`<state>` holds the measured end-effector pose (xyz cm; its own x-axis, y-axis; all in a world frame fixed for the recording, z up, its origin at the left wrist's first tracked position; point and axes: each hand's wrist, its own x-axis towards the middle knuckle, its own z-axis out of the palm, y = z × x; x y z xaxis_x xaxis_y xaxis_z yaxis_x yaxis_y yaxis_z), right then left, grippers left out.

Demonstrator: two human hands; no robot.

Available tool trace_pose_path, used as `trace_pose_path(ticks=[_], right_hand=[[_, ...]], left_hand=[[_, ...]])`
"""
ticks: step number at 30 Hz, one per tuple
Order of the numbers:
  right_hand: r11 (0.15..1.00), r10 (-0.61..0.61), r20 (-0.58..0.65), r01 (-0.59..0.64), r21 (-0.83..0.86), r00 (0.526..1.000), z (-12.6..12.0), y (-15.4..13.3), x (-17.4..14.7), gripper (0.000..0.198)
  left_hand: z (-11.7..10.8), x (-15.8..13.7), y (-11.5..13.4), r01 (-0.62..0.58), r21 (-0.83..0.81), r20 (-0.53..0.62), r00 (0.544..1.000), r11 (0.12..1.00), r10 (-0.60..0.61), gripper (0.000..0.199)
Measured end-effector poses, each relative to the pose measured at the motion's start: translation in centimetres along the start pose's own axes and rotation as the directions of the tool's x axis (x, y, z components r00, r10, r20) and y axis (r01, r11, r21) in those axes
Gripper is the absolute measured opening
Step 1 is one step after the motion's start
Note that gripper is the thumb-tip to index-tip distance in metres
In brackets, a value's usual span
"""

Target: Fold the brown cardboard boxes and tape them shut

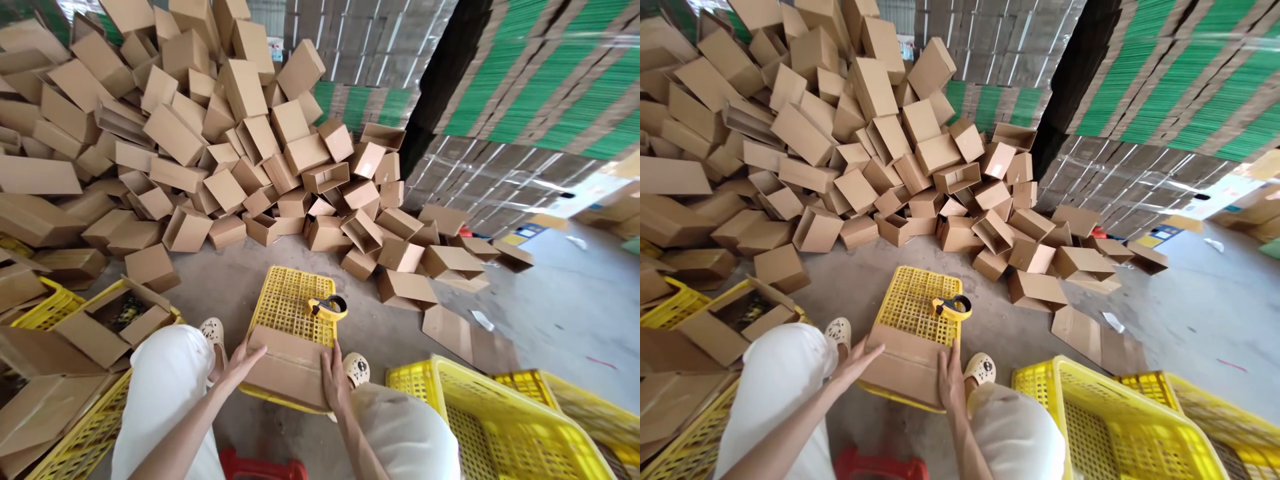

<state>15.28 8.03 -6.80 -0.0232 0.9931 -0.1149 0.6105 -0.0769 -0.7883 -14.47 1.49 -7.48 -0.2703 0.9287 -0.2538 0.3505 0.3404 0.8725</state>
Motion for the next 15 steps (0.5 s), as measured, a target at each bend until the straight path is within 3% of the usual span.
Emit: trace_pose_path(ticks=[3, 7, 15], right_hand=[[0.995, 0.046, -0.03, -0.044, 0.089, 0.998, 0.0, -0.8, 0.4, 0.07], [0.991, 0.06, -0.022, -0.057, 0.117, 0.998, -0.2, -1.4, 0.6, 0.062], [0.992, 0.032, -0.004, -0.031, 0.119, 0.999, 0.0, -0.9, 0.2, 0.078]], left_hand=[[-0.6, -0.2, 1.6, 0.104, -0.146, 0.08, 0.992, 0.984, -0.093, 0.07], [-0.8, -0.5, 2.6, 0.082, -0.157, 0.067, 0.995, 0.984, -0.072, 0.071], [-1.1, -1.0, 2.7, 0.126, -0.162, 0.052, 0.992, 0.979, -0.119, 0.077]])
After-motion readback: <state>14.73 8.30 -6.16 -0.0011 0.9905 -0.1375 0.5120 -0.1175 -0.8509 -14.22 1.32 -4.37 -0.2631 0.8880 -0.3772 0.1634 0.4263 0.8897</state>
